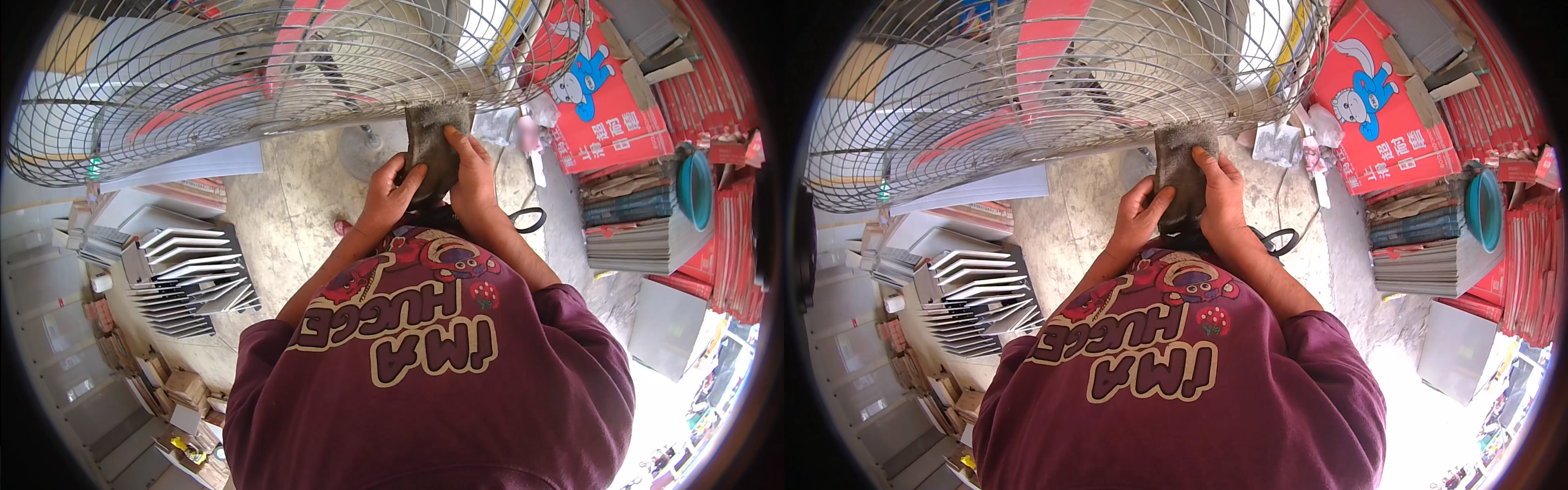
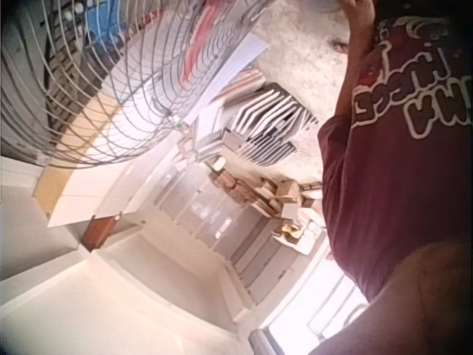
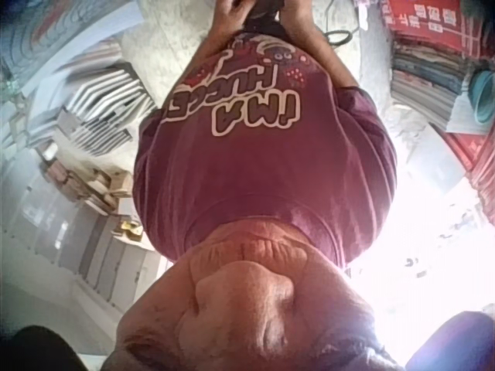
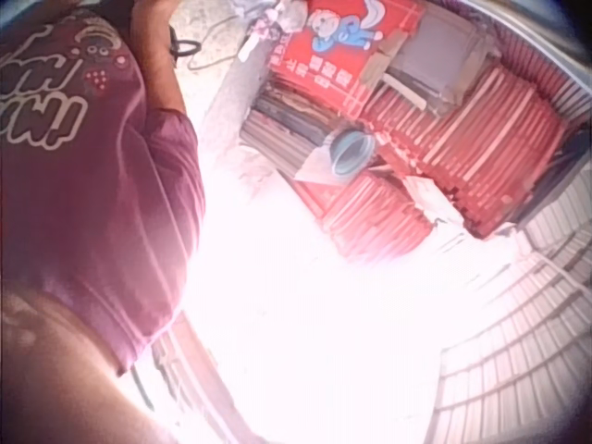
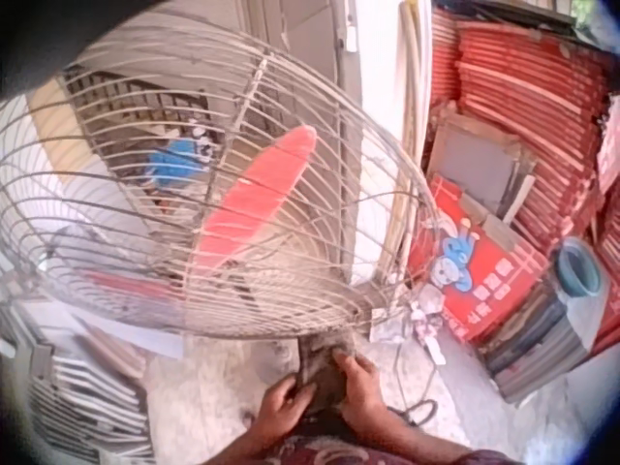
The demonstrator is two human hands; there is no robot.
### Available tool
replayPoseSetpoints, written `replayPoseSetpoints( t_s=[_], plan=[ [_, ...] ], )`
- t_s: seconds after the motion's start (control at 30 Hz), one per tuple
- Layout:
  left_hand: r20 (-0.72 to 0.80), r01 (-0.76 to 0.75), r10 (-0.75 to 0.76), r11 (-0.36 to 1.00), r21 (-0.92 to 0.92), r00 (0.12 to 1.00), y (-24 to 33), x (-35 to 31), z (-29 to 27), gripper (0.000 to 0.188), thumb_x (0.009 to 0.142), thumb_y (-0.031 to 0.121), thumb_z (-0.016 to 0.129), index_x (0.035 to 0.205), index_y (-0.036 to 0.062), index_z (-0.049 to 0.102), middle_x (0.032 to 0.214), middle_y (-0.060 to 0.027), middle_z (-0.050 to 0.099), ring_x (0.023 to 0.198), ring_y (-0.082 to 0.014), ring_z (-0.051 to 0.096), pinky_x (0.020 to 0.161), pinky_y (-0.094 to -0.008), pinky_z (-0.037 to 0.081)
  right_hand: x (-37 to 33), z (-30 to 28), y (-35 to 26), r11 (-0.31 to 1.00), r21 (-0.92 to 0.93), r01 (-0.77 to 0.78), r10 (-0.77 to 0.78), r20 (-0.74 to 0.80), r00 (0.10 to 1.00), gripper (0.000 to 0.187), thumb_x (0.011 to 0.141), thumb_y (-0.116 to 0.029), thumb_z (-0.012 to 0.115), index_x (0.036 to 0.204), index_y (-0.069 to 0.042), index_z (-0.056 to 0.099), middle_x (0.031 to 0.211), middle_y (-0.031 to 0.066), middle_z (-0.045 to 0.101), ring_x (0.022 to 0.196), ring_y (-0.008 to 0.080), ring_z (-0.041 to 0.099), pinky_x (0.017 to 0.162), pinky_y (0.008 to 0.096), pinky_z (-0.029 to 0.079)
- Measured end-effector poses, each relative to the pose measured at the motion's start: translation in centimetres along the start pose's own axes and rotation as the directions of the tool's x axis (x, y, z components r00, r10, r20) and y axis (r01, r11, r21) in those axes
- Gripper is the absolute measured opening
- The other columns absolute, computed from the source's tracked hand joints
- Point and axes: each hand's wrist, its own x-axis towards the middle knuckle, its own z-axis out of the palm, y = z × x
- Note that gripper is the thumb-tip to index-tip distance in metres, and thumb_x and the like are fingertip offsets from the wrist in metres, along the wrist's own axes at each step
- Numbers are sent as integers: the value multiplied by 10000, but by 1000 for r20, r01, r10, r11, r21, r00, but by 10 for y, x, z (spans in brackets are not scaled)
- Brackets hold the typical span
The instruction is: The person wipes the circular metal guard of a pedestal fan with a gray cloth.
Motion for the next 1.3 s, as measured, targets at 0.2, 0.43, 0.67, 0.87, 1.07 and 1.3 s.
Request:
replayPoseSetpoints(
  t_s=[0.2,0.43,0.67,0.87,1.07,1.3],
  plan=[
    [-36,-22,21,999,-24,999,-2,1,7,175,910,148,565,992,-6,551,812,23,545,736,-36,465,633,-204,403,5,-12,2,992,13,-125,126,-27,992,251,857,-189,599,1036,-14,586,938,81,641,821,182,620,747,294,490],
    [-29,-128,126,989,-79,992,23,5,16,325,931,132,531,1203,-30,457,1070,-48,569,974,-88,516,844,-224,414,-9,4,-9,969,-77,233,-229,64,971,177,844,-148,624,989,-48,613,917,21,642,791,106,590,699,242,475],
    [-35,-182,181,983,-22,983,17,12,16,345,917,75,536,1232,-36,450,1091,-53,573,989,-90,519,858,-226,414,-1,-5,-6,990,34,134,-134,0,991,209,829,-158,638,1006,-52,606,921,18,637,823,119,589,721,250,472],
    [-91,-185,189,981,51,978,10,18,20,275,872,72,580,1121,-34,534,919,-50,627,850,-71,530,765,-240,448,17,-24,2,978,123,-170,175,-26,984,266,877,-224,561,1066,-38,571,989,81,636,894,223,606,832,354,473],
    [-62,-179,186,978,102,981,3,25,17,262,867,97,589,1084,-42,540,889,-72,620,821,-82,524,739,-248,449,18,-24,1,922,254,-294,299,17,954,281,890,-257,535,1066,-41,569,993,88,635,907,251,603,865,394,458],
    [-11,-223,224,972,69,974,15,31,26,249,862,84,588,1072,-43,544,893,-74,627,818,-85,522,727,-253,450,7,-18,-8,985,120,121,-104,-136,985,213,835,-164,618,1025,-71,599,934,46,641,815,155,600,729,283,483]
  ],
)
